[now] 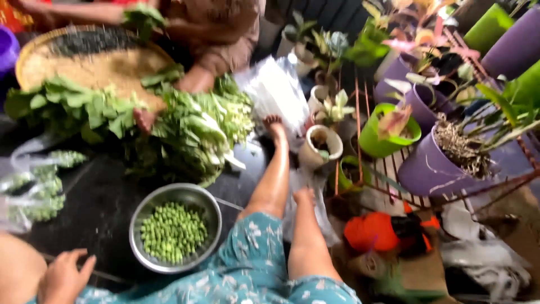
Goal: The person is sitting on the floor and bagging green peas from a metal bowl into small plastic bags.
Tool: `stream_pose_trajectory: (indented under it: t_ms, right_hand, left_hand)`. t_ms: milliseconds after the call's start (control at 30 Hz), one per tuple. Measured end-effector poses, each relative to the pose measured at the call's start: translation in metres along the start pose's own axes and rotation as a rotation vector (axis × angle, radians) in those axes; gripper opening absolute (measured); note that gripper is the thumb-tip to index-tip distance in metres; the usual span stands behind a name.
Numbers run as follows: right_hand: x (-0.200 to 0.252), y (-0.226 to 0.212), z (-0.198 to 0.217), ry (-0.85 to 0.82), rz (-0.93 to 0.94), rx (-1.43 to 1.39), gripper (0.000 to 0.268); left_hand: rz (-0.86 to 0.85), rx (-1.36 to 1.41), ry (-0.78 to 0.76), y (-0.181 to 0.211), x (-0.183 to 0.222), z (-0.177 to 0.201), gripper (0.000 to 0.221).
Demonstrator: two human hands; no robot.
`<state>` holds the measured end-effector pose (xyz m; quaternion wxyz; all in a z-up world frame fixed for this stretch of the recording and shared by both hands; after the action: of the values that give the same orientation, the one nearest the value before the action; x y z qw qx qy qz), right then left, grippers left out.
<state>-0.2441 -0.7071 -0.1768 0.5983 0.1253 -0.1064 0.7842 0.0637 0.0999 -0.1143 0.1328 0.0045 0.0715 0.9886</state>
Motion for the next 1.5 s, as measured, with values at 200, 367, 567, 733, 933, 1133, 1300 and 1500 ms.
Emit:
stream_pose_trajectory:
  t_ms: [200,367,567,733,933,1133,1300,1500]
  right_hand:
    - [0.075,-0.030,0.042,0.553,-0.020,-0.241,0.053]
    - [0.162,-0.102,0.017,0.522,0.493,-0.195,0.077]
    - [0.148,-0.096,0.036,0.872,0.712,-0.081,0.036]
    - [0.153,-0.099,0.037,0.562,0.506,-0.220,0.056]
    - [0.152,-0.114,0.040,0.441,0.417,-0.160,0.095]
    - [0.214,-0.134,0.078,0.876,0.594,-0.147,0.113]
    - [0.225,-0.165,0.070,0.646,0.648,-0.913,0.009]
    - [0.163,-0.187,0.011,0.139,0.618,-0.586,0.093]
  left_hand:
    - [0.059,0.328,0.061,-0.004,-0.016,0.007,0.036]
    - [-0.097,0.603,0.495,-0.021,-0.035,0.044,0.028]
    - [0.179,0.472,0.318,-0.027,-0.081,0.033,0.030]
    - [0.342,0.712,0.357,-0.041,-0.099,0.035,0.023]
    - [0.573,1.201,0.226,-0.046,-0.086,0.045,0.025]
    - [0.516,1.200,0.137,-0.050,-0.098,0.017,0.028]
    - [0.523,1.275,0.013,-0.054,-0.099,-0.011,0.027]
    - [0.437,0.769,-0.391,-0.037,-0.103,-0.034,0.061]
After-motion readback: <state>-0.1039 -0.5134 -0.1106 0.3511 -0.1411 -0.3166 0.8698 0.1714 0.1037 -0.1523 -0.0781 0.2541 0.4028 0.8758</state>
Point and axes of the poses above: each hand's wrist, its own x-axis away from the middle knuckle, its own z-axis out of the back of the hand, y = z × x, the point moved 6 cm from there along -x, towards the middle knuckle, and after that the axes turned 3 degrees about z, right-handed, at the moved point
